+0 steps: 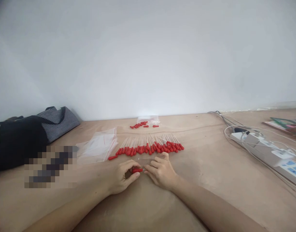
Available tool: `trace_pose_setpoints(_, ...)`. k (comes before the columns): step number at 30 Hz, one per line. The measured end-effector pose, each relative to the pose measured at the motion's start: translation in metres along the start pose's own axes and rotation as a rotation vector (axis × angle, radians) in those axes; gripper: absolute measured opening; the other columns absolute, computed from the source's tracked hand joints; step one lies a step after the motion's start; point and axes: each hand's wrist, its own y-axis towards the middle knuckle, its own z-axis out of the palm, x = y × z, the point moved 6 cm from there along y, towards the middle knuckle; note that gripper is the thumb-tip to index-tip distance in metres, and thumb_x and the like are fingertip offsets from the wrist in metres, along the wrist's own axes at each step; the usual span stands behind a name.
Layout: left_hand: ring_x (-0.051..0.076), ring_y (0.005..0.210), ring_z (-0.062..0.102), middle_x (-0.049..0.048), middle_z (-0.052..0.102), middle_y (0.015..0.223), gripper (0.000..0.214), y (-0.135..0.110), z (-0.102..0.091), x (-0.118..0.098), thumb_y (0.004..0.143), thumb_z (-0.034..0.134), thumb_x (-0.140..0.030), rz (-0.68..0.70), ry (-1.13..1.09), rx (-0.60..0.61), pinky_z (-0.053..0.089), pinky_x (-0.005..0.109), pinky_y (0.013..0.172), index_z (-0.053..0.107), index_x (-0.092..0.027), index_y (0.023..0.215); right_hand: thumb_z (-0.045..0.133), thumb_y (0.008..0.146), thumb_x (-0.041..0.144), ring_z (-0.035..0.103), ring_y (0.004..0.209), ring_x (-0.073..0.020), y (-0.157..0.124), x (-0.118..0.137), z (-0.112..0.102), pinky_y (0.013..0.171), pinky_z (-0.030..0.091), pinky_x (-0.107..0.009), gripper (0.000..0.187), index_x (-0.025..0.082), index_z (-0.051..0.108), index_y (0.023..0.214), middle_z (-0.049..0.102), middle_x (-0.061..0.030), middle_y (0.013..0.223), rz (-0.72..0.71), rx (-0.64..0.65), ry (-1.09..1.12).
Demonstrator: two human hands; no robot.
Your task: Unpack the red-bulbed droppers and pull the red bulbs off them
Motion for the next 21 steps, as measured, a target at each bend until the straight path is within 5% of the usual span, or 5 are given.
trace_pose_setpoints(5,0.013,0.060,0.055,0.0000,0.062,0.064,0.017,0.0037,0.0059,0.0038,0.080,0.051,-0.023,-0.055,0.051,0.005,0.041,0.023,0.056,0.063,-0.018,0.068,0.038,0.088,0.024,0.044,0.057,-0.0100,0.0038,0.0068,0.0050,0.070,0.020,-0.032,0.028,0.020,0.063,0.076,0.053,0.0022,0.053,-0.018,0.071,0.053)
trace_pose_setpoints(21,0.012,0.061,0.057,-0.0005,0.064,0.065,0.013,0.0020,0.0022,0.0056,0.076,0.055,-0.017,-0.104,-0.033,0.016,0.041,0.021,0.059,0.066,-0.018,0.067,0.037,0.088,0.026,0.043,0.056,-0.0093,0.0014,0.0019,0.0093,0.069,0.018,-0.030,0.031,0.018,0.059,0.068,0.051,0.0030,0.052,0.018,0.127,0.150)
